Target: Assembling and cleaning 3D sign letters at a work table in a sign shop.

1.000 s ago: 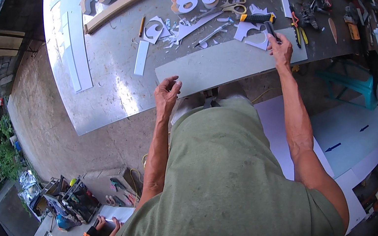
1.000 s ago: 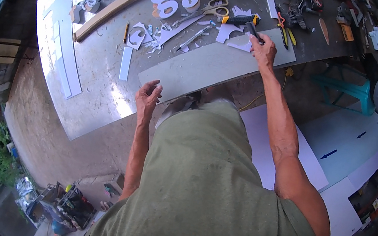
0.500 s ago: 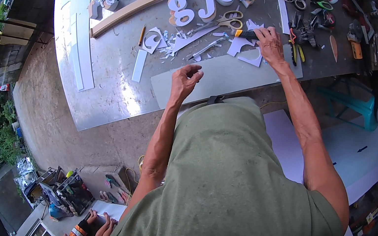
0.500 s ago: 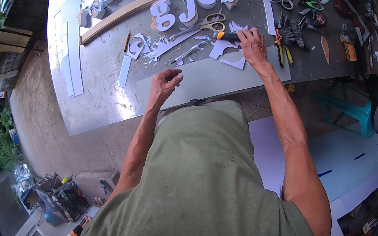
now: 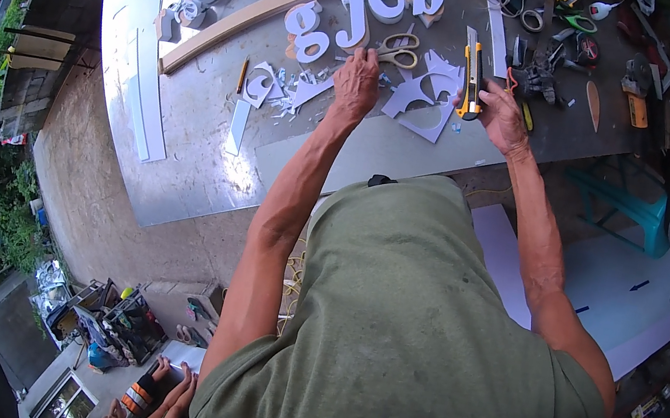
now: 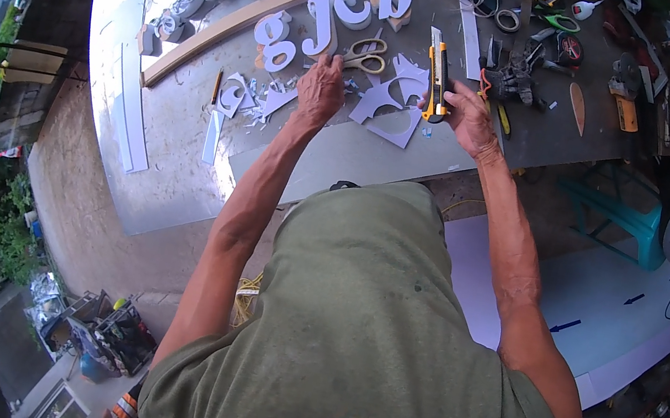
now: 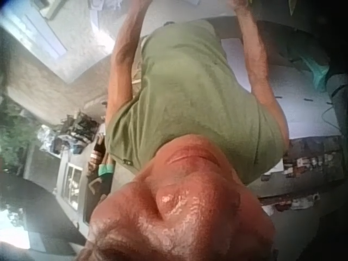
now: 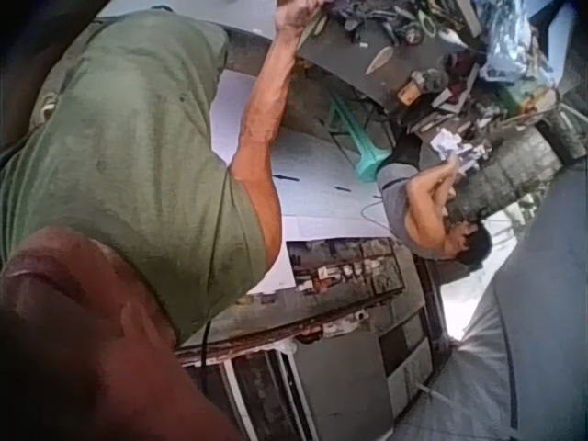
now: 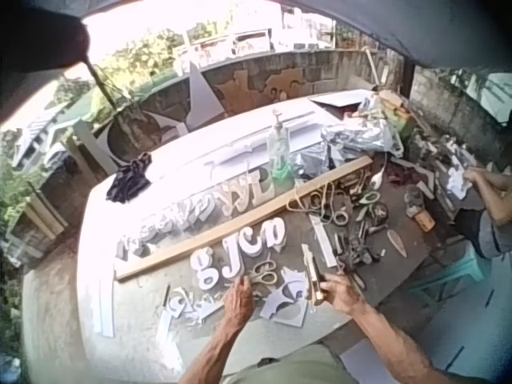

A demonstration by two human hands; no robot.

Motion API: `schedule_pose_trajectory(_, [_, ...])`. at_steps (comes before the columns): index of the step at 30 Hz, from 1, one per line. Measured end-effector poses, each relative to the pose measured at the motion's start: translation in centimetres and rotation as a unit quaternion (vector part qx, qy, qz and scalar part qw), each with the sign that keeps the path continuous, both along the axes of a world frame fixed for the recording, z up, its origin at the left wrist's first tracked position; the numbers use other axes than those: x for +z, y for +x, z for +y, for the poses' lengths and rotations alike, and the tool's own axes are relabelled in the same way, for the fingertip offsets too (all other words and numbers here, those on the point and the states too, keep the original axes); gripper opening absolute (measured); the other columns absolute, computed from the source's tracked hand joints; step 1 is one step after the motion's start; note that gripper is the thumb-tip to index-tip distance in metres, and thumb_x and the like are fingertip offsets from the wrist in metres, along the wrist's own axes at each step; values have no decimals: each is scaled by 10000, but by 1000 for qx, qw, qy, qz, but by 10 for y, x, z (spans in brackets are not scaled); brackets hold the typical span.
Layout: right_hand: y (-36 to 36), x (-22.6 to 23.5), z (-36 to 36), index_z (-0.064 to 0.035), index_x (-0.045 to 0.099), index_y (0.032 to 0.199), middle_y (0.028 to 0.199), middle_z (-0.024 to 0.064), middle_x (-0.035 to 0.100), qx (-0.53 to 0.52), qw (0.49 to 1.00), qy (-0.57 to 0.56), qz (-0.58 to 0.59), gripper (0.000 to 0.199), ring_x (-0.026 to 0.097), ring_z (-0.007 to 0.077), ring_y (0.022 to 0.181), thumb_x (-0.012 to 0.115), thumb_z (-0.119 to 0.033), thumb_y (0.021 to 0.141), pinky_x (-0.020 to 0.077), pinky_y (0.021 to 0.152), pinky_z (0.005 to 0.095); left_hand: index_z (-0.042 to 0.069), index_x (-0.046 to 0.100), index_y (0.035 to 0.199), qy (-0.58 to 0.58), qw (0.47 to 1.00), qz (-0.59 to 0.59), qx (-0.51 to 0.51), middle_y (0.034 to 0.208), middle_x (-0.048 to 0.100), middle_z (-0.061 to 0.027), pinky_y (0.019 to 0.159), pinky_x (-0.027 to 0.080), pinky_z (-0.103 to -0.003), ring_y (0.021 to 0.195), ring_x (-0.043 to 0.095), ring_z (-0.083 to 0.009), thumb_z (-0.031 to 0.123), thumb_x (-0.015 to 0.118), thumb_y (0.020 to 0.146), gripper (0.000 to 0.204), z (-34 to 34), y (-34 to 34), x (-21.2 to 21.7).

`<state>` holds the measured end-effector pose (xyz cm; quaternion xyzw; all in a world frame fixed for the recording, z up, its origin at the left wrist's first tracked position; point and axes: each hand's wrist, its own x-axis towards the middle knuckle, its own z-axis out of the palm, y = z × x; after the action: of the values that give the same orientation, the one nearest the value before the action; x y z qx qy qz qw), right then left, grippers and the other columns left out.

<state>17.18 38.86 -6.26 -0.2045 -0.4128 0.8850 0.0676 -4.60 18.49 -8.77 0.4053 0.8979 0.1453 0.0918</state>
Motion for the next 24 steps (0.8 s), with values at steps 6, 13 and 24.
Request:
schedule_pose_trajectory(6, [-8,9,-10,-3,624,1122,919,92,679,-62,997,-21,-38,404,683,184,798,595,-385,990,571,717,332,61,666,968,-4,998,45,-33,997,625,-136,781,507,-470,1031,614,-329,62,621,793,181,2,-8,-14])
schedule_pose_trajectory(13, [-18,16,-10,-29,634,1014,757,22,602,-116,987,44,-99,310,609,110,635,614,-337,994,517,604,266,55,648,947,39,998,36,-36,985,608,-130,763,444,-436,955,586,-321,78,619,796,156,-8,-8,-16])
schedule_pose_trajectory(24, [-31,45,-27,-9,566,1100,800,41,592,-131,988,83,-13,243,599,114,687,530,-237,1025,544,598,278,72,651,1034,48,999,23,-7,999,618,-131,815,486,-452,991,591,-335,121,700,774,269,-13,-6,-19])
